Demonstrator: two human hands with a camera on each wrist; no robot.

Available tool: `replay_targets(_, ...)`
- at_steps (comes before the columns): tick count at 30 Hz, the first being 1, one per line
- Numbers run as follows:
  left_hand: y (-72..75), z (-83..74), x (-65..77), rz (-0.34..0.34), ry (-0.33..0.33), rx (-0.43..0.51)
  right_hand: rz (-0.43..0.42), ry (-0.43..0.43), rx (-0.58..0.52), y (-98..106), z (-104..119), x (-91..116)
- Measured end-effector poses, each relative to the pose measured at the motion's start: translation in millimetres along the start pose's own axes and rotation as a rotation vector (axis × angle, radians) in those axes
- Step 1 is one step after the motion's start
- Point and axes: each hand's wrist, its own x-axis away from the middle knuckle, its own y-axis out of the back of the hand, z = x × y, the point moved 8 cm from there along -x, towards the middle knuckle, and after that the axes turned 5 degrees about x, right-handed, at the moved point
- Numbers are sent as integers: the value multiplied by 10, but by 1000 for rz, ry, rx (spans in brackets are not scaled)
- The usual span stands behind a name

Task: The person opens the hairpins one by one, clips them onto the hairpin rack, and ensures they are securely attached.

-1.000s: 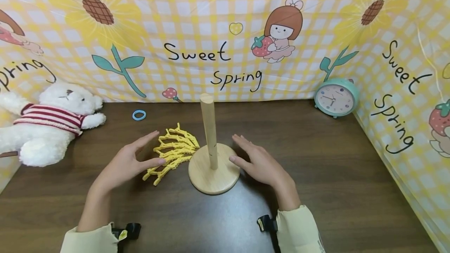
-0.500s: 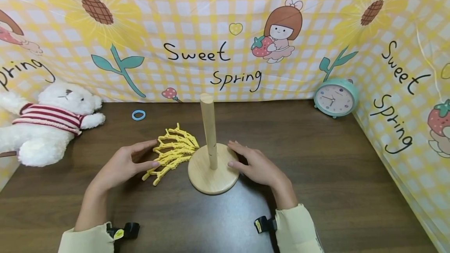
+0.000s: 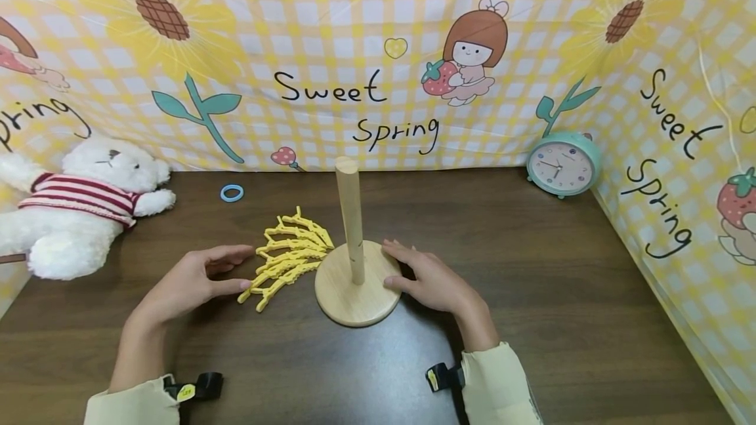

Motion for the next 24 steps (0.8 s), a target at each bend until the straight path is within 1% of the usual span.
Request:
replay_targets(7,-63,18,36,101,-21,-19,22,7,19,-25,-3,1)
replay_targets(10,-72,21,36,107,-32,-35,20,17,25,-28,0,1)
replay_targets(16,-52,38,29,80,-46,-56,32,38,47,-46,0,6)
replay_targets(24,43,120,20,-16,23,-64,46,38,60,-59,0,8)
